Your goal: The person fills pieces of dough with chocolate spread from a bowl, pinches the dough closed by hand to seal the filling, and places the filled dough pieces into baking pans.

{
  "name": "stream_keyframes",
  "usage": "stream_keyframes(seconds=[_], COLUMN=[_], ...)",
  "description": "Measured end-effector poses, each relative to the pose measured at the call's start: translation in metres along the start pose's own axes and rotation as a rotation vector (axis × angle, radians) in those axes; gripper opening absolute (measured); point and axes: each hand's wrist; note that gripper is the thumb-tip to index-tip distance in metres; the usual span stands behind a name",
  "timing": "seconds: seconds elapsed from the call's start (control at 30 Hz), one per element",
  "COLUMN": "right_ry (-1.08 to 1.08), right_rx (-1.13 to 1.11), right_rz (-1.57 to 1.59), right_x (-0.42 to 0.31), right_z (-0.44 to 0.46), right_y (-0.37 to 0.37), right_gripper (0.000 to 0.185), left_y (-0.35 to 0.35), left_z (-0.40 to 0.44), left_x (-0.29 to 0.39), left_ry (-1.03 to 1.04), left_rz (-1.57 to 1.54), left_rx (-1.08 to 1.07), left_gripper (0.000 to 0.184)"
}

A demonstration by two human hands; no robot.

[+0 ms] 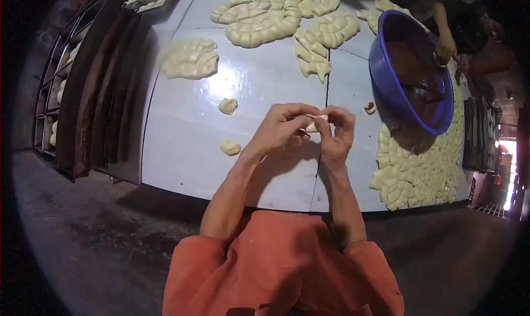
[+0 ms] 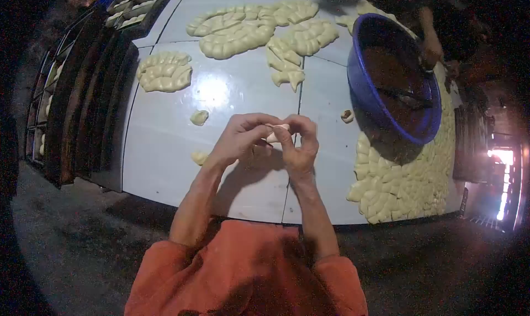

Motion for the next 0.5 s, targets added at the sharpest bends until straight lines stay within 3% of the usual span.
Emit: stream_keyframes(seconds=[0.07, 0.17, 0.23, 0.3, 0.37, 0.43, 0.5], right_ry=[-0.125, -0.105, -0.101, 0.109, 0.181, -0.066, -0.110], right_rx=[0.001, 0.050, 0.039, -0.117, -0.173, -0.195, -0.327], right_rz=[-0.173, -0.212, -0.296, -0.439, -0.447, -0.331, -0.379], right_x=[0.013, 0.015, 0.005, 0.006, -0.009, -0.024, -0.029], right_z=[-0.005, -0.006, 0.000, 0.003, 0.004, 0.006, 0.003], right_y=[-0.004, -0.007, -0.005, -0.010, -0.012, -0.006, -0.014], right_gripper=[0.018, 0.015, 0.023, 0.031, 0.033, 0.022, 0.021], left_y=[0.002, 0.008, 0.012, 0.010, 0.006, -0.006, -0.008], left_z=[-0.003, -0.009, -0.010, -0.013, -0.011, -0.010, -0.014], left_x=[-0.003, -0.006, -0.007, 0.003, -0.001, -0.006, -0.008], left_ry=[0.017, 0.080, 0.133, 0.007, -0.019, 0.021, 0.009], left_rz=[0.130, 0.095, 0.127, 0.310, 0.218, 0.196, 0.129], left_rx=[-0.025, -0.105, -0.068, 0.056, 0.169, 0.129, 0.115], left_gripper=[0.030, 0.034, 0.033, 0.030, 0.030, 0.035, 0.039])
Point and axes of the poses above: each hand's wrist, its own z-axis towards the middle knuckle, its own y-axis out of the palm, x = y × z
